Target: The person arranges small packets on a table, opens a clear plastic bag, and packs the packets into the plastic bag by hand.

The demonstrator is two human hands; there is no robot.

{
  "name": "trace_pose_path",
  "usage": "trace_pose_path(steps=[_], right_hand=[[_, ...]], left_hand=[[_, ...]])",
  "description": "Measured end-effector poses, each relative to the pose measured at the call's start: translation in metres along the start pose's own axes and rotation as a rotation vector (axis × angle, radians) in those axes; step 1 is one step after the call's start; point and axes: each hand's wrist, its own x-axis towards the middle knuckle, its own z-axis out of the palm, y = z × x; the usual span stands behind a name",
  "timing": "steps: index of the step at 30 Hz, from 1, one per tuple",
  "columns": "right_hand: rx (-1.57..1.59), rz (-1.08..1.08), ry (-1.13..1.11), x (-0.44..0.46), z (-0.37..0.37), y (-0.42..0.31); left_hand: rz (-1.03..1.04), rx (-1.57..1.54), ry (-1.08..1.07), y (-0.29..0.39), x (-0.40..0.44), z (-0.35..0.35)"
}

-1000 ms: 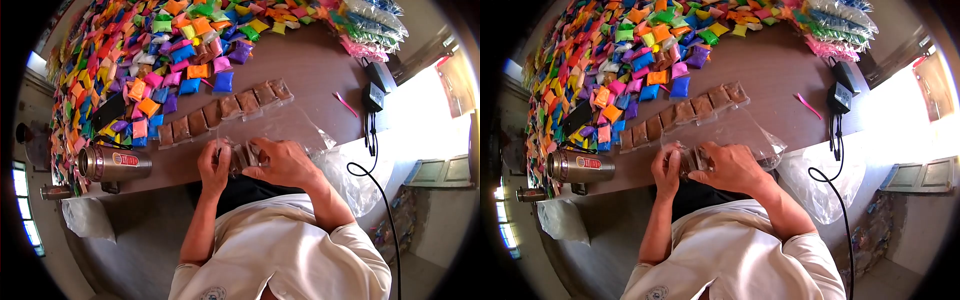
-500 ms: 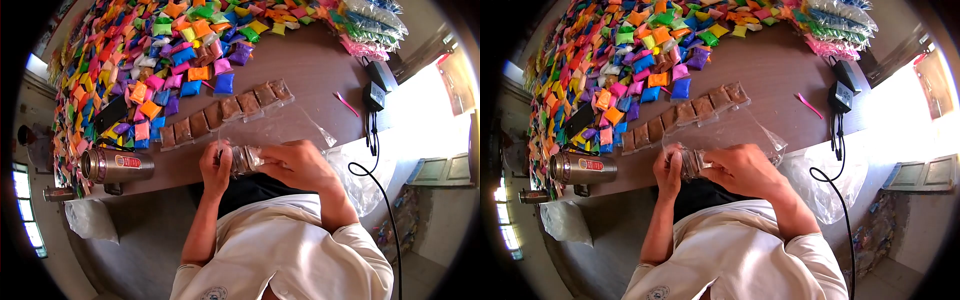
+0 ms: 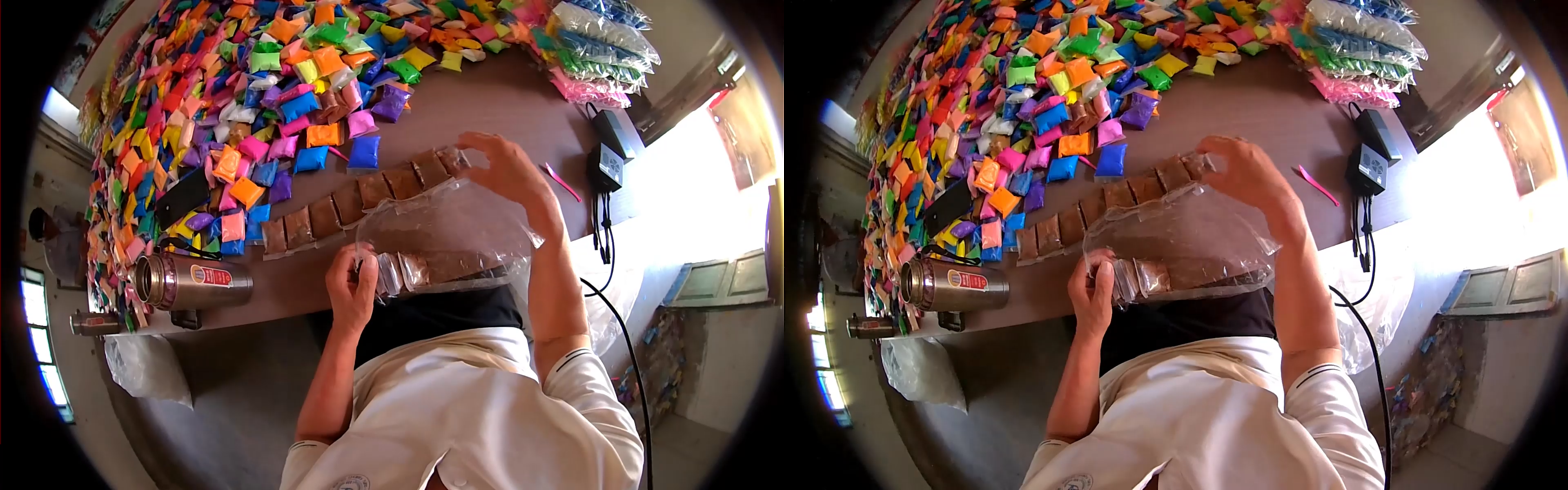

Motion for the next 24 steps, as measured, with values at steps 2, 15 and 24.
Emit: trace_pose_path(steps=[2,15,24], right_hand=[[-0.064,-0.164,-0.04,0.002,0.017,0.015],[0.012,0.01,-0.121,0.008,0.023,0.03],[-0.021,-0.014,0.042,0.007,0.022,0.029]], left_hand=[[-0.027,0.013,-0.005,0.001,-0.001,-0.001],[-0.038,0.032,0.004,0.003,-0.001,-0.001],[0.039,0.03,0.002,-0.001,0.001,0.001]])
